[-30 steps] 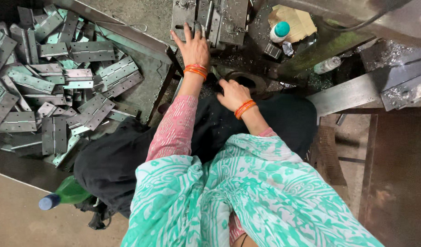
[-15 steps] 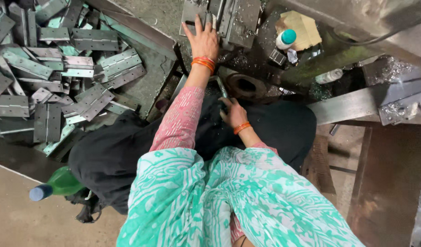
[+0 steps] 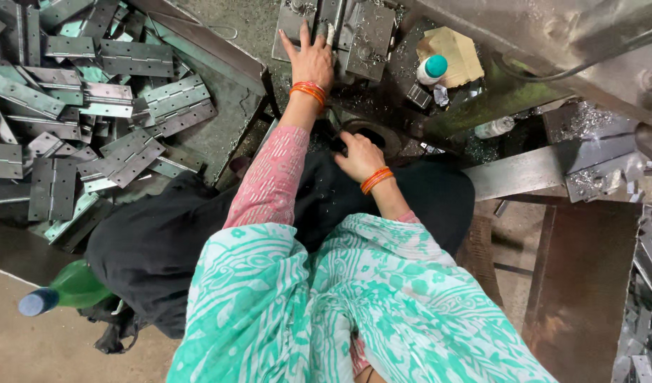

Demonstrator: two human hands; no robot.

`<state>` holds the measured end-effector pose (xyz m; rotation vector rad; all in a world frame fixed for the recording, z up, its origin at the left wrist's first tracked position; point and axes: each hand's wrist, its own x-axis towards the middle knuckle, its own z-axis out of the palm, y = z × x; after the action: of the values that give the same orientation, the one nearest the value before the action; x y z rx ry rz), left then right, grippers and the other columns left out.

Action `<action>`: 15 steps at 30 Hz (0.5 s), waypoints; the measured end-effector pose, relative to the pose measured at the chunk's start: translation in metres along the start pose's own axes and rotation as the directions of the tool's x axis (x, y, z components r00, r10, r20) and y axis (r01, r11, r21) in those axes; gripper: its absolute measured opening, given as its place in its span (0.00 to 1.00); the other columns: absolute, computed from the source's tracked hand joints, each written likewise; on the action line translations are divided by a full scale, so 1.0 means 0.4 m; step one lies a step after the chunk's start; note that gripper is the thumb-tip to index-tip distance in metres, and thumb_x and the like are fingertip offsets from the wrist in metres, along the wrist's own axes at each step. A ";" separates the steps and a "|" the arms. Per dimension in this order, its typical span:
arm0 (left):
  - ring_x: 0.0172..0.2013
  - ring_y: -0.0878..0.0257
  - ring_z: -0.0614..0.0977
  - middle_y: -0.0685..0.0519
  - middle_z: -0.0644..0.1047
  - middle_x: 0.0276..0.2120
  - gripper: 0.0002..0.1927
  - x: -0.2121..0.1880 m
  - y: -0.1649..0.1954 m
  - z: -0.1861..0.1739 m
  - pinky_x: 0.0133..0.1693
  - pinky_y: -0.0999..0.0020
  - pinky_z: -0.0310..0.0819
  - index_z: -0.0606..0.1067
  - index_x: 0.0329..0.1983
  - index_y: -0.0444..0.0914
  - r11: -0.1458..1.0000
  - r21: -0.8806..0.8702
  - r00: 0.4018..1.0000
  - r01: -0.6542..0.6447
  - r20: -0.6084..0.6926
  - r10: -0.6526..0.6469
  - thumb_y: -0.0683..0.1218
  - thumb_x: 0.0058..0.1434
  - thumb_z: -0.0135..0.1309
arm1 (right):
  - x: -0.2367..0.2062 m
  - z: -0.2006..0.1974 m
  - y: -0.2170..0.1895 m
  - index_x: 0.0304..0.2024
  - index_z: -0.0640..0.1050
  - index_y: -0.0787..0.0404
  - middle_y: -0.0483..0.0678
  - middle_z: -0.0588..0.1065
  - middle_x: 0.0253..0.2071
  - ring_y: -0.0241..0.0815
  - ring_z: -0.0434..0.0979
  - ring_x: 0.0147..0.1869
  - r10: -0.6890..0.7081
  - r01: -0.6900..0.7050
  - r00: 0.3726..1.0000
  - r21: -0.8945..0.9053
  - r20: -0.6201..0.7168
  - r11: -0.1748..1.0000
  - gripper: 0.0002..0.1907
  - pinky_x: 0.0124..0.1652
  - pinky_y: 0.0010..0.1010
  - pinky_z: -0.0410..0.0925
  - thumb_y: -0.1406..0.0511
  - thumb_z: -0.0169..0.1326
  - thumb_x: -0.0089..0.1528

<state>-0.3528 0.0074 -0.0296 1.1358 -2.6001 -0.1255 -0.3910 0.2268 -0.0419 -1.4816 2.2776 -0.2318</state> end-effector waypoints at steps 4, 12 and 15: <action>0.72 0.43 0.55 0.53 0.74 0.59 0.22 0.010 -0.001 -0.002 0.62 0.15 0.31 0.75 0.63 0.42 1.000 0.003 0.999 -0.022 -0.035 0.022 0.46 0.65 0.47 | -0.074 0.082 -0.010 0.56 0.76 0.51 0.61 0.73 0.52 0.65 0.78 0.47 -0.038 0.056 0.989 0.122 -0.142 0.991 0.25 0.43 0.52 0.72 0.61 0.62 0.55; 0.72 0.43 0.53 0.52 0.73 0.61 0.21 -0.002 0.003 -0.010 0.62 0.16 0.30 0.76 0.61 0.42 0.999 0.037 0.997 -0.019 -0.075 0.022 0.47 0.66 0.46 | -0.096 0.140 0.001 0.57 0.76 0.44 0.56 0.75 0.50 0.59 0.81 0.49 0.016 0.022 0.990 0.267 -0.142 0.964 0.24 0.46 0.48 0.74 0.62 0.61 0.57; 0.72 0.43 0.52 0.54 0.72 0.62 0.22 0.008 -0.001 -0.021 0.62 0.16 0.28 0.75 0.63 0.43 1.000 -0.022 0.996 -0.013 -0.084 0.011 0.48 0.67 0.43 | -0.070 0.097 0.003 0.58 0.76 0.48 0.59 0.74 0.49 0.64 0.78 0.49 -0.029 0.048 0.993 0.165 -0.117 0.985 0.27 0.46 0.50 0.73 0.60 0.63 0.55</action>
<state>-0.3522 0.0051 -0.0208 1.0936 -2.5253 -0.1023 -0.3657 0.2556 -0.0704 -1.4597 2.2558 -0.5192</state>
